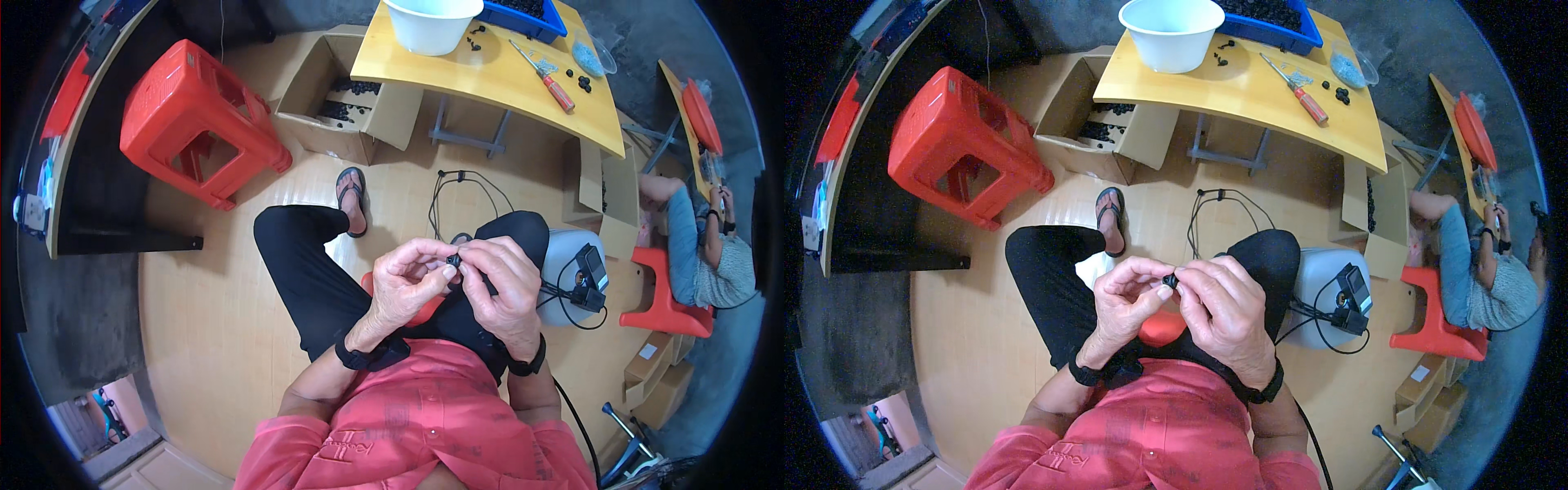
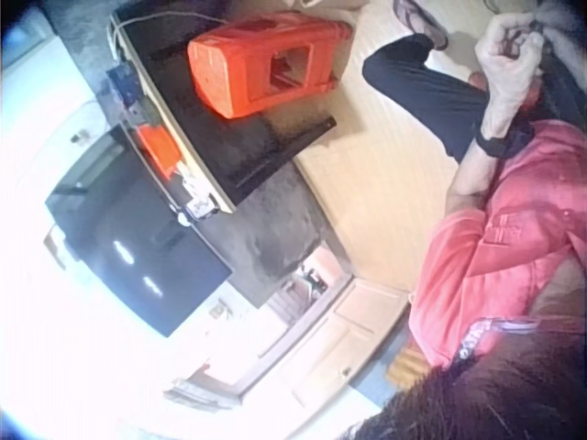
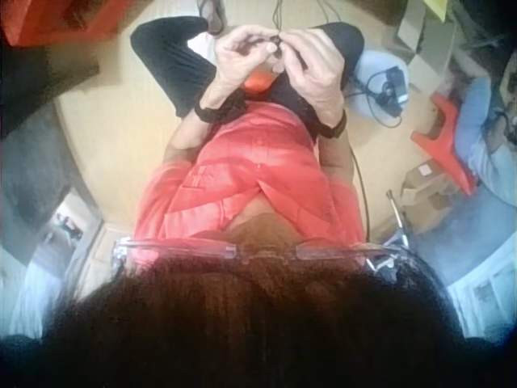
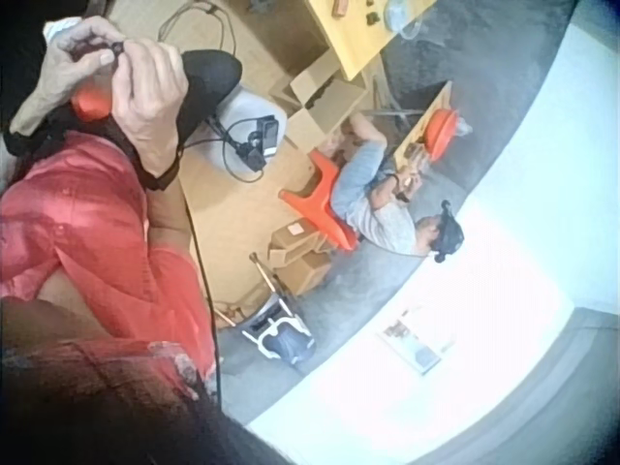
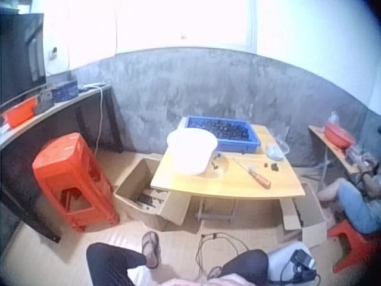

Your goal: Assembling small black plastic components using a screwdriver.

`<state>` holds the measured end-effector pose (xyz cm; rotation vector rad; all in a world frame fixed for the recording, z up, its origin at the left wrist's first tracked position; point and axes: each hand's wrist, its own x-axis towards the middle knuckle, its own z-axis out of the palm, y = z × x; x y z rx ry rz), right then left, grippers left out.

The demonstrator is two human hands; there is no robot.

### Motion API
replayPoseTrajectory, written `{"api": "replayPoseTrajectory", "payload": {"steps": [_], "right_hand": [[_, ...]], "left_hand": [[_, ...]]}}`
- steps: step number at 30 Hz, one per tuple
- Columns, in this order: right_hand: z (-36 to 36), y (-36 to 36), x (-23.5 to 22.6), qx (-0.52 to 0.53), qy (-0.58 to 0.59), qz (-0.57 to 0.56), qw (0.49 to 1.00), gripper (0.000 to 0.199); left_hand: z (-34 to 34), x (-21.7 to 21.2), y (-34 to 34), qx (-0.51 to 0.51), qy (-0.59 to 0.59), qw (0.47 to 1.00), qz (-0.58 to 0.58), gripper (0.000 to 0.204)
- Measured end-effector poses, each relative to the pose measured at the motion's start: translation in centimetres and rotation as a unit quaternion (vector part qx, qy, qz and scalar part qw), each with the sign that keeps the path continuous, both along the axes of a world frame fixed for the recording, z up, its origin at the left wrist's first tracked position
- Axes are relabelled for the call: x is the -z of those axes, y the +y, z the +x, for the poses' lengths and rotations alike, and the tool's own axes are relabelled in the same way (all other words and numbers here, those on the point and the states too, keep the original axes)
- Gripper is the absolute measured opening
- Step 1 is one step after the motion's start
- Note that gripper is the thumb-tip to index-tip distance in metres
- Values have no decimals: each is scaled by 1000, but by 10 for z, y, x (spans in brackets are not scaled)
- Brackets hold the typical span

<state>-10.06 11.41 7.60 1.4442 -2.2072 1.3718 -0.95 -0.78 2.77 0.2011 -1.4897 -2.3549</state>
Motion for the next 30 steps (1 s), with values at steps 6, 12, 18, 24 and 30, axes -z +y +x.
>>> {"api": "replayPoseTrajectory", "payload": {"steps": [6,12,18,24,30], "right_hand": [[-17,2,-9,-5,-96,-7,995,18],[-32,-4,11,-11,-239,-57,969,11],[-84,-14,-2,93,-130,-65,985,8],[-224,-13,22,344,70,25,936,17],[-285,-5,53,393,96,149,902,24]], "left_hand": [[-19,-3,0,-15,24,998,49,28],[-40,4,-7,13,16,983,181,20],[-80,-3,-22,37,-22,969,243,15],[-131,-1,-45,20,-21,961,276,25],[-185,0,-59,6,-37,949,312,24]]}}
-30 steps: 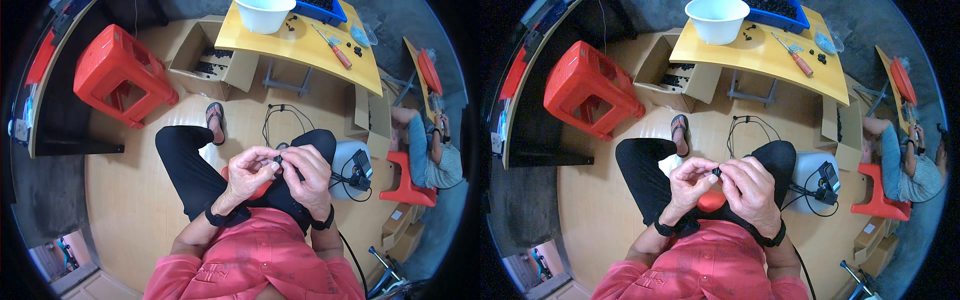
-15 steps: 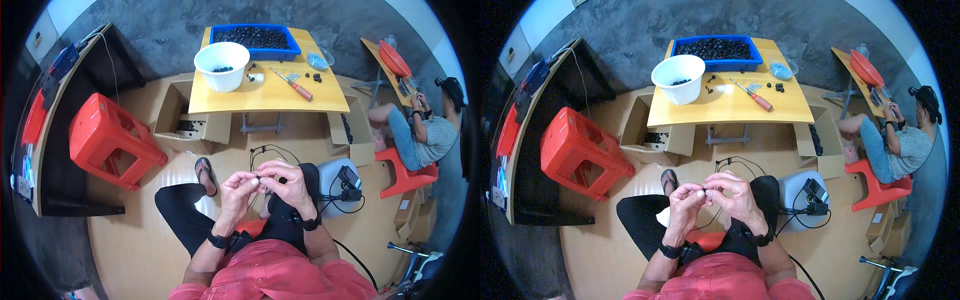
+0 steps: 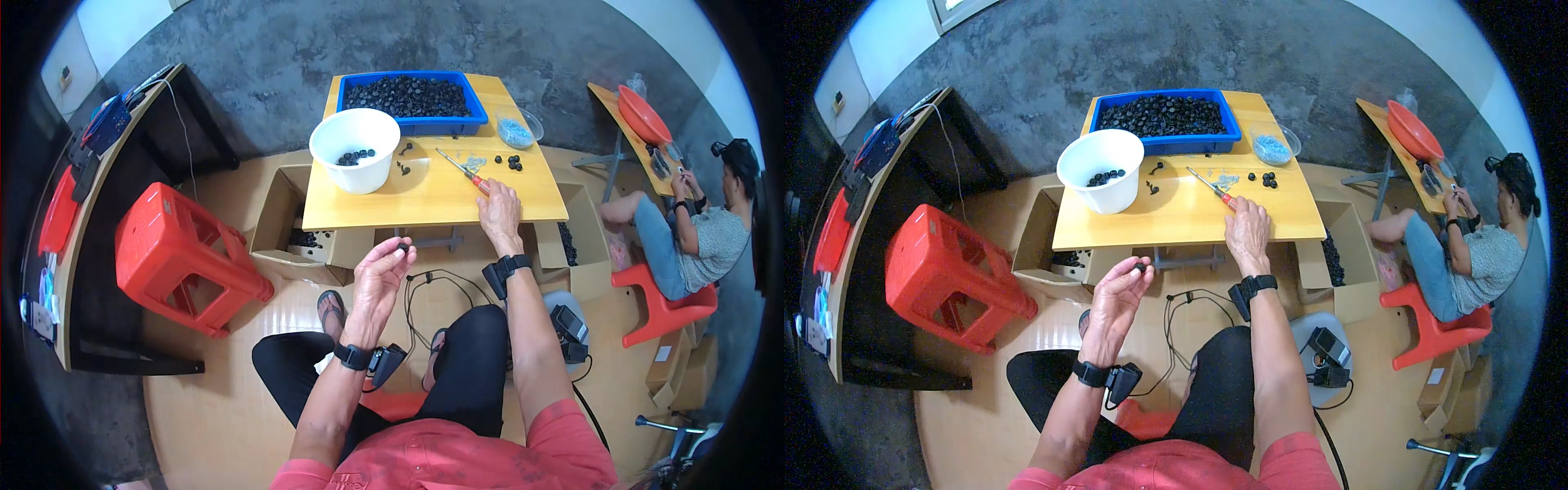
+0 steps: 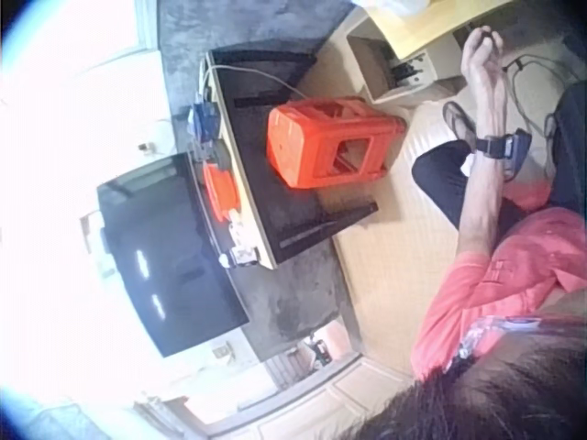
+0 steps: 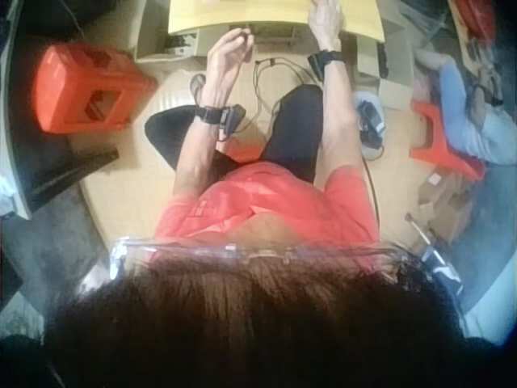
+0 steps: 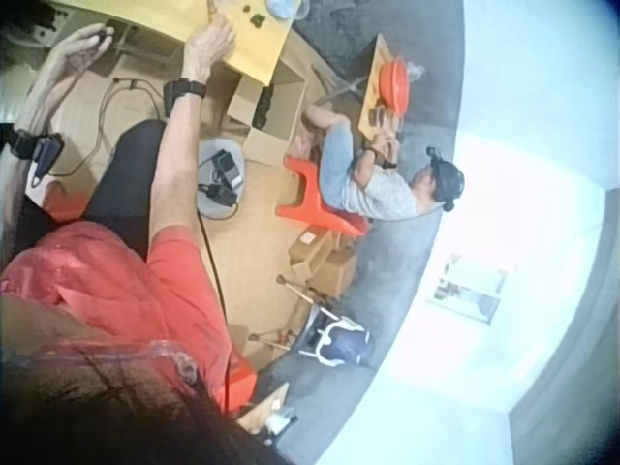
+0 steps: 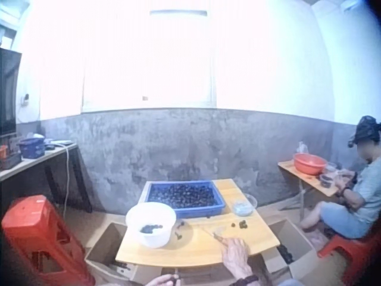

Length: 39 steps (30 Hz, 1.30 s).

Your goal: Assembling small black plastic components using a screwdriver.

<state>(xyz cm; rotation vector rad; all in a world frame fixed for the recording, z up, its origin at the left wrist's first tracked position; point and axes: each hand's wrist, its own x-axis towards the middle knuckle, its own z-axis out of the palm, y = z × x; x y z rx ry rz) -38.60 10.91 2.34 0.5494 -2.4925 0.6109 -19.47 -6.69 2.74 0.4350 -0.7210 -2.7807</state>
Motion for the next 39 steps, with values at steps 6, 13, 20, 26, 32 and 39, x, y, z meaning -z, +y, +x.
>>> {"api": "replayPoseTrajectory", "payload": {"steps": [6,13,20,26,32,39], "right_hand": [[-8,-3,12,1,-53,59,997,19],[60,-5,9,-75,-283,-487,823,22],[172,22,12,-127,-375,-654,645,17],[234,36,3,-160,-401,-599,675,18],[269,49,7,-142,-410,-510,743,19],[248,38,35,-122,-439,-394,799,14]], "left_hand": [[-44,-1,-3,13,-34,999,-25,31],[-68,22,-7,15,-13,1000,3,27],[29,50,29,173,-122,964,-162,22],[129,188,70,447,-207,767,-412,27],[164,234,109,453,-47,662,-596,14],[175,283,71,495,-35,576,-649,12]]}}
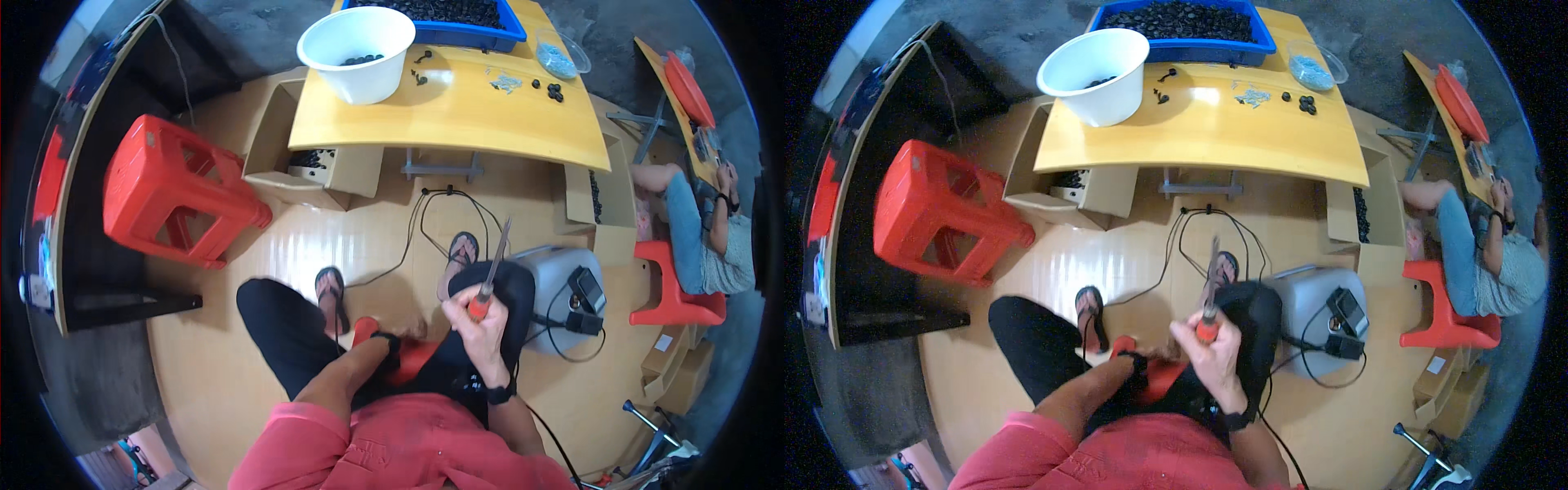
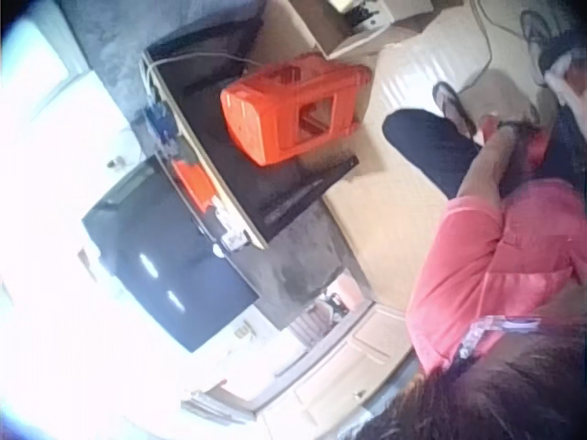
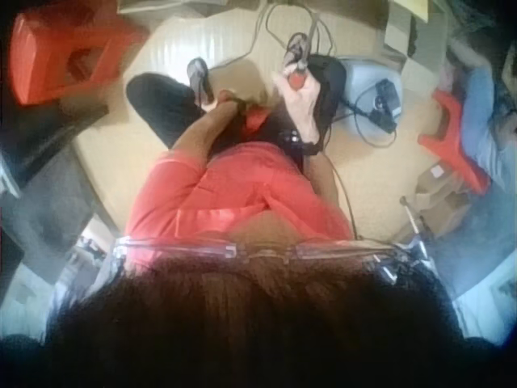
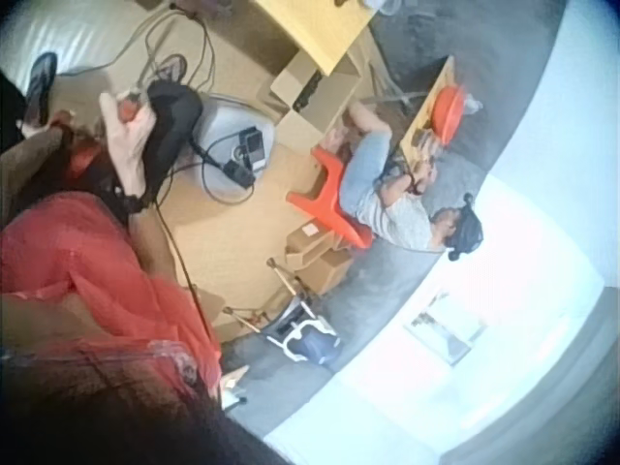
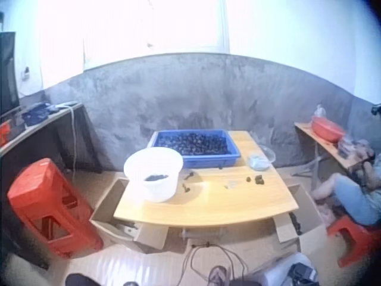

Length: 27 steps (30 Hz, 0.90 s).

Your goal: Assembling small black plastic components using a screwdriver.

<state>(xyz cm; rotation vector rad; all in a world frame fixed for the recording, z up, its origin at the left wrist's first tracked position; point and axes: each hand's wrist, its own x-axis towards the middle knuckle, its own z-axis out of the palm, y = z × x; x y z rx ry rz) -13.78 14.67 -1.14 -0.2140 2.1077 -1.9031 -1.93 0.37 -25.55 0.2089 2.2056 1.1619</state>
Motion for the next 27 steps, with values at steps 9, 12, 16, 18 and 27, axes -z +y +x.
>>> {"api": "replayPoseTrajectory", "payload": {"steps": [9,12,16,18,27], "right_hand": [[-67,-58,-9,-103,27,14,994,23],[-81,-56,-30,-94,62,32,993,22],[-87,-42,-40,-84,72,-2,994,20],[-90,-33,-36,-71,90,12,993,18],[-73,-9,-41,103,-31,-96,990,18]], "left_hand": [[-12,30,0,7,-99,984,149,12],[-88,15,-40,3,-96,978,185,12],[-184,1,-65,-23,-71,974,212,13],[-183,6,-87,-29,-65,971,227,13],[-246,-157,-60,-184,-164,928,278,17]]}}
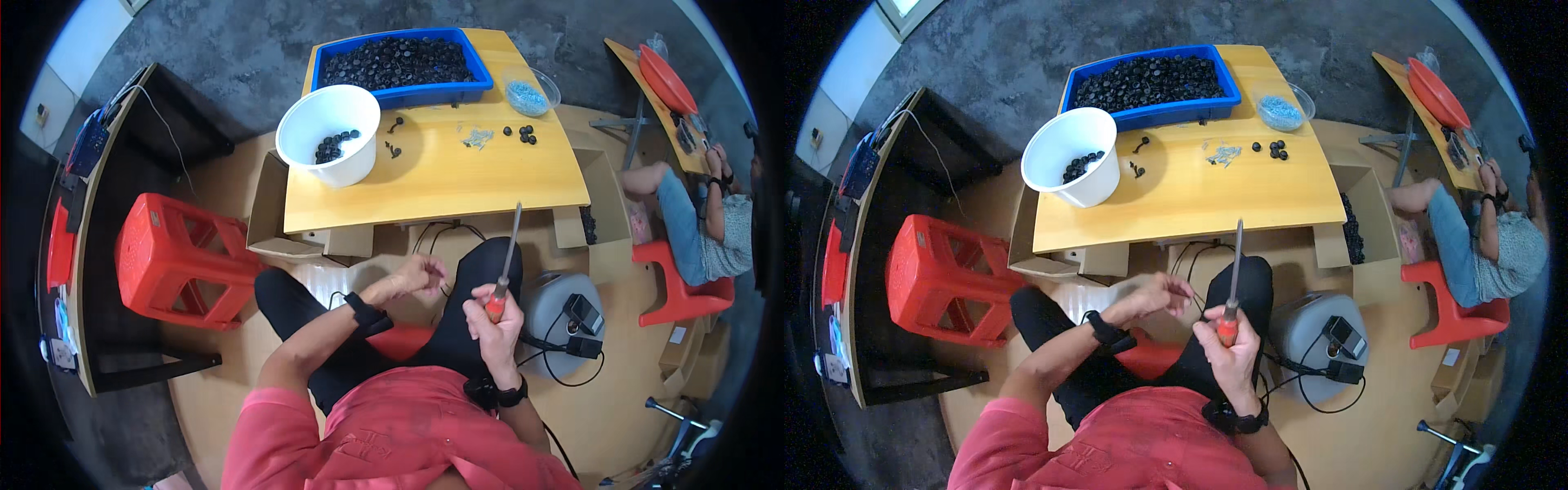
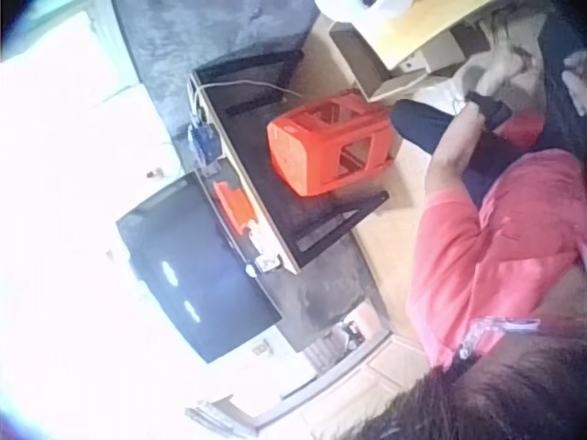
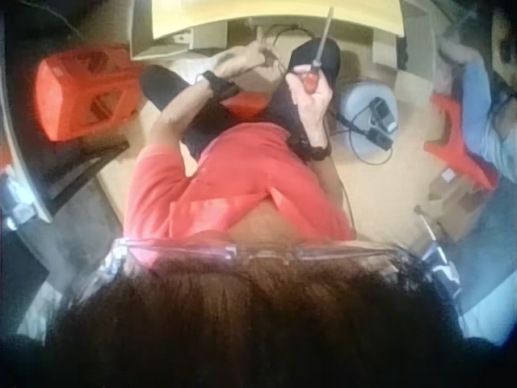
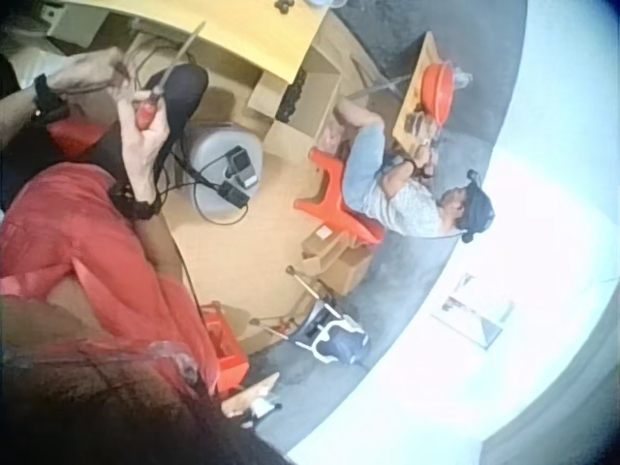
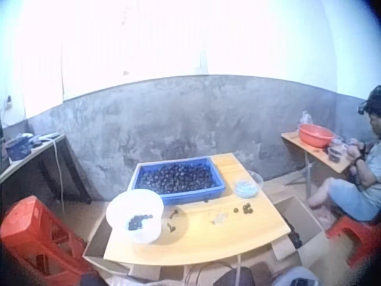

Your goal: Assembling small black plastic components using a screwdriver.

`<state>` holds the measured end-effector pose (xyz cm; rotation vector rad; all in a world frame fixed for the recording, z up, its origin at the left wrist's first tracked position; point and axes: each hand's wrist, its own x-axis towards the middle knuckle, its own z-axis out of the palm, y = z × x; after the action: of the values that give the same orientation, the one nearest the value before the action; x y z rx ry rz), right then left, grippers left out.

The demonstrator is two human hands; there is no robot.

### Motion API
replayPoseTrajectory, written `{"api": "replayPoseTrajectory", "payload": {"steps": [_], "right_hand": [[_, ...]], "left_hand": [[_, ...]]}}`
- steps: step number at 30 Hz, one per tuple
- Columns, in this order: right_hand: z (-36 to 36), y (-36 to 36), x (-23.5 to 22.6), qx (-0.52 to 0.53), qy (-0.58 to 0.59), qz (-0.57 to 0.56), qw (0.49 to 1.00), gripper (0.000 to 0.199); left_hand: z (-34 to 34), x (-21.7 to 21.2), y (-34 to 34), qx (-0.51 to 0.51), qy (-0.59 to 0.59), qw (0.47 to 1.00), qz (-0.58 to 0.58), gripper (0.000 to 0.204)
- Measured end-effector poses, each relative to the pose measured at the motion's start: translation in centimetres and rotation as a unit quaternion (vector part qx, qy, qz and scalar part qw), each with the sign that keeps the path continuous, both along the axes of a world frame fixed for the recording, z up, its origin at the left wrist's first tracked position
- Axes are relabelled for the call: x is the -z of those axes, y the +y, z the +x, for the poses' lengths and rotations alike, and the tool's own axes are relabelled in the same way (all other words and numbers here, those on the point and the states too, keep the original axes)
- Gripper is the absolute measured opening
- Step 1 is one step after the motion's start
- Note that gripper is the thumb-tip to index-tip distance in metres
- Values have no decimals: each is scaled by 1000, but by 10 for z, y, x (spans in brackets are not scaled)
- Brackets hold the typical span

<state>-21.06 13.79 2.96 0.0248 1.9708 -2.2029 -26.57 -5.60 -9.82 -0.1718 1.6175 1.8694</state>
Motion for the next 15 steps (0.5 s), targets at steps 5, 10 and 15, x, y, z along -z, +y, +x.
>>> {"api": "replayPoseTrajectory", "payload": {"steps": [5,10,15], "right_hand": [[6,1,-19,-12,22,-41,999,28],[28,1,-20,-36,38,94,994,34],[48,8,-23,-16,99,187,977,36]], "left_hand": [[16,-110,1,-176,84,958,209,18],[35,-146,3,-287,95,887,349,22],[42,-142,5,-298,115,867,382,25]]}}
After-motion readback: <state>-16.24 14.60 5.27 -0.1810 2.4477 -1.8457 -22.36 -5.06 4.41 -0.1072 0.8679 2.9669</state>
